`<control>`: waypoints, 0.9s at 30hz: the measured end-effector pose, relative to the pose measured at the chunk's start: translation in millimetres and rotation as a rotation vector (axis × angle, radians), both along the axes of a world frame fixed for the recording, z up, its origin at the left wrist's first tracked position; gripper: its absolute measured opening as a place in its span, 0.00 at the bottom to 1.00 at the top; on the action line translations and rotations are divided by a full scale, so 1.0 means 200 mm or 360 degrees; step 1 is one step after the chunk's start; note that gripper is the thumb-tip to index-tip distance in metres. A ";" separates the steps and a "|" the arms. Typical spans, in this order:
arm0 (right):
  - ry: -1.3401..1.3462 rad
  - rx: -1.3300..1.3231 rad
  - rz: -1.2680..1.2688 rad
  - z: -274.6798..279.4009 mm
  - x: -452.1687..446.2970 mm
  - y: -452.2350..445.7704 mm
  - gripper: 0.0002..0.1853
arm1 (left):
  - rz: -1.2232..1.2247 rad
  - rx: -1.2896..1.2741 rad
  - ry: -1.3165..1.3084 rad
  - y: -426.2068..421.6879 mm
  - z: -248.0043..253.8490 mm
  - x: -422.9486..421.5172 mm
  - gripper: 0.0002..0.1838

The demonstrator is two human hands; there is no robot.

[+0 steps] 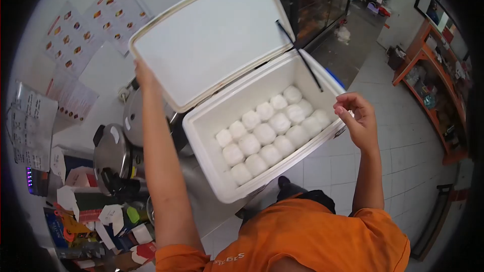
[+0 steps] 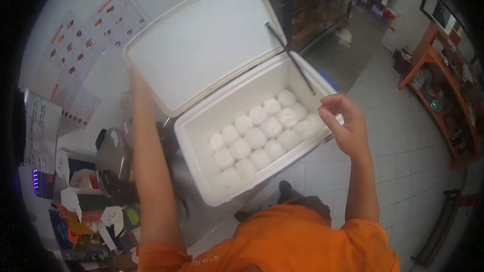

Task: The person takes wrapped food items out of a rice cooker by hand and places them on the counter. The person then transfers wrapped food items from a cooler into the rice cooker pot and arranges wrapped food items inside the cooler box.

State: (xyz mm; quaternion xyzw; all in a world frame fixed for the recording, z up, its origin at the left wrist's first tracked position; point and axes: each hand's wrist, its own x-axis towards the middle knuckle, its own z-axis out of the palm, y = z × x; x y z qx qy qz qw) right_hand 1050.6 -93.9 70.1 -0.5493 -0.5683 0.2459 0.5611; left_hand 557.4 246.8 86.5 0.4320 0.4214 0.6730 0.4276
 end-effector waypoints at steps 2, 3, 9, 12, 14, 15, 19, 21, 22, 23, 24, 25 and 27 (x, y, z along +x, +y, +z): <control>0.0128 -0.0017 -0.0076 -0.07 0.18 0.06 0.09 | 0.0105 -0.0081 -0.0027 -0.11 0.05 0.09 0.35; 0.0142 -0.0015 -0.0100 -0.09 0.27 0.08 0.10 | 0.0231 -0.0167 0.0050 -0.21 0.11 0.12 0.34; 0.0435 -0.0069 -0.0317 -0.23 0.61 0.17 0.11 | 0.0228 0.0518 0.0101 -0.96 -0.21 0.08 0.28; 0.0665 -0.0027 -0.0265 -0.29 0.69 0.20 0.15 | -0.0296 0.0352 -0.0059 -1.33 -0.29 0.12 0.27; 0.0728 -0.0034 -0.0228 -0.27 0.73 0.25 0.17 | -0.0501 -0.0005 -0.0676 -1.47 -0.33 0.14 0.27; 0.0755 -0.0044 -0.0214 -0.24 0.75 0.27 0.18 | -0.0154 -0.0002 -0.0209 -1.51 -0.39 0.16 0.31; 0.0625 0.0013 -0.0132 -0.09 0.73 0.39 0.17 | 0.0115 0.0023 0.1246 -1.67 -0.35 0.07 0.47; 0.0539 0.0080 -0.0088 -0.03 0.67 0.45 0.17 | 0.0114 -0.0102 0.1454 -1.68 -0.35 0.04 0.56; 0.0486 0.0067 -0.0039 0.00 0.61 0.46 0.16 | 0.0104 -0.0142 0.1434 -1.68 -0.29 0.08 0.54; 0.0434 0.0061 0.0007 0.02 0.55 0.48 0.15 | 0.0286 -0.0111 0.1254 -1.64 -0.33 0.05 0.51; 0.0384 0.0063 0.0046 0.05 0.47 0.49 0.15 | 0.0462 -0.0068 0.1076 -1.58 -0.40 0.00 0.49; 0.0301 0.0035 0.0159 0.08 0.39 0.48 0.13 | 0.0629 -0.0026 0.0895 -1.52 -0.45 -0.05 0.47; 0.0156 0.0008 0.0322 0.15 0.20 0.47 0.13 | 0.0630 0.0002 0.0736 -1.35 -0.43 -0.18 0.40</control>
